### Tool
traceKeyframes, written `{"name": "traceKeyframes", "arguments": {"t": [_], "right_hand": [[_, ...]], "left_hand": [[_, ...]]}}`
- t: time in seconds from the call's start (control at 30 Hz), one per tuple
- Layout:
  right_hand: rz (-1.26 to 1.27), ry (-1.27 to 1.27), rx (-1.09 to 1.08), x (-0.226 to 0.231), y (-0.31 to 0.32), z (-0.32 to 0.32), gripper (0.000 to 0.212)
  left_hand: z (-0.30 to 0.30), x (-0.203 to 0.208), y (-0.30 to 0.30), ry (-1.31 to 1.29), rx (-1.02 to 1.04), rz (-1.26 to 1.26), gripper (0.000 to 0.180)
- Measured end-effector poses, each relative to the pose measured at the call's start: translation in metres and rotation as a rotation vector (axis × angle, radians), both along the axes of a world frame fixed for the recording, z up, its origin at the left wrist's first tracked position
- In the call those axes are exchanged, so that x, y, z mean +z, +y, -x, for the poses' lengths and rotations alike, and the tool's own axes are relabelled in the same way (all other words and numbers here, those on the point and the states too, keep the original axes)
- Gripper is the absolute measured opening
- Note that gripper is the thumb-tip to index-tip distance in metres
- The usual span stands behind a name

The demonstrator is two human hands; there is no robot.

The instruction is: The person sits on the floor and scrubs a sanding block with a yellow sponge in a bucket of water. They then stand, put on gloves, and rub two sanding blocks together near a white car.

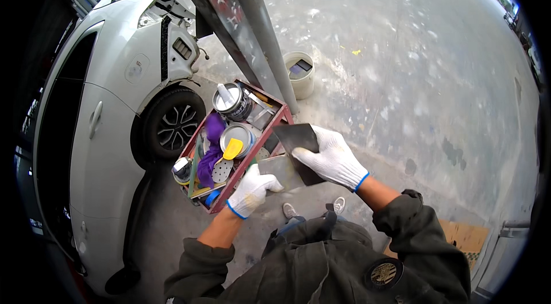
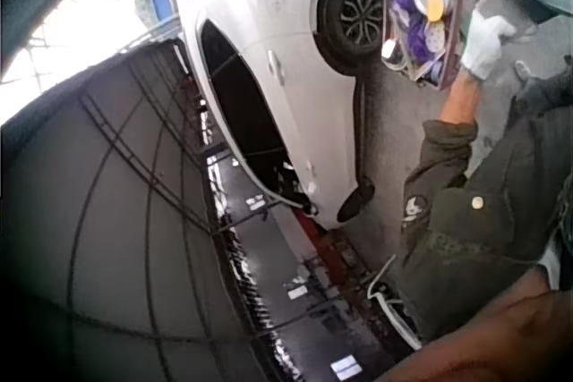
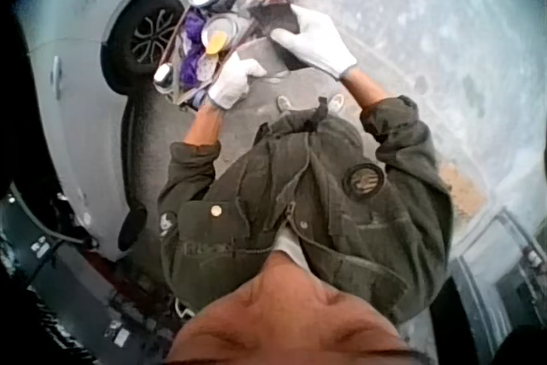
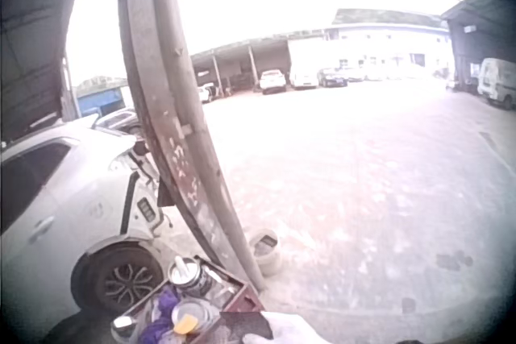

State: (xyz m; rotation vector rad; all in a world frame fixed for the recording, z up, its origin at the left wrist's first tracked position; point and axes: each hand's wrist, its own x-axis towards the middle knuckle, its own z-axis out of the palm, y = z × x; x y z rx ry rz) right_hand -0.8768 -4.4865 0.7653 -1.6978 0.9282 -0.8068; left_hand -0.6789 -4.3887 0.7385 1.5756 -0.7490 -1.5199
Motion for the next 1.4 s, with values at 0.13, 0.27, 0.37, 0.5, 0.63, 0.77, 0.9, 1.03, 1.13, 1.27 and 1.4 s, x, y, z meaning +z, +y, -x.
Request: {"name": "traceKeyframes", "arguments": {"t": [0.13,0.27,0.37,0.5,0.63,0.77,0.9,1.03,1.13,1.27,1.4], "right_hand": [[-0.194,-0.156,-0.158,-0.025,0.009,0.006,0.040],[-0.282,-0.245,-0.303,-0.021,0.030,-0.019,0.039],[-0.175,-0.140,-0.350,-0.011,0.037,-0.026,0.038],[-0.176,-0.168,-0.327,-0.012,0.044,-0.025,0.031],[0.016,-0.131,-0.311,-0.020,0.042,-0.021,0.022],[0.011,-0.093,-0.278,-0.014,0.042,-0.018,0.019],[0.046,-0.129,-0.237,-0.010,0.040,-0.016,0.018],[0.061,-0.040,-0.155,0.005,0.040,-0.014,0.017],[0.229,-0.088,-0.054,0.009,0.040,-0.014,0.018],[0.175,-0.003,0.234,0.021,0.020,0.001,0.022],[0.216,-0.241,-0.021,0.016,-0.004,-0.010,0.041]], "left_hand": [[-0.003,0.012,-0.011,0.193,0.070,0.234,0.029],[0.038,0.008,-0.009,-0.239,0.309,0.570,0.020],[0.049,0.008,-0.012,-0.438,0.390,0.586,0.016],[0.039,0.008,-0.007,-0.541,0.188,0.673,0.014],[0.031,0.013,-0.007,-0.602,-0.015,0.701,0.013],[0.023,0.015,-0.008,-0.599,-0.128,0.688,0.014],[0.019,0.013,-0.010,-0.566,-0.175,0.632,0.014],[0.017,0.018,-0.017,-0.509,-0.215,0.676,0.013],[0.006,0.015,-0.018,-0.405,-0.324,0.634,0.016],[0.011,0.034,-0.024,-0.109,-0.347,0.432,0.018],[-0.009,0.033,-0.033,-0.140,-0.449,0.145,0.020]]}}
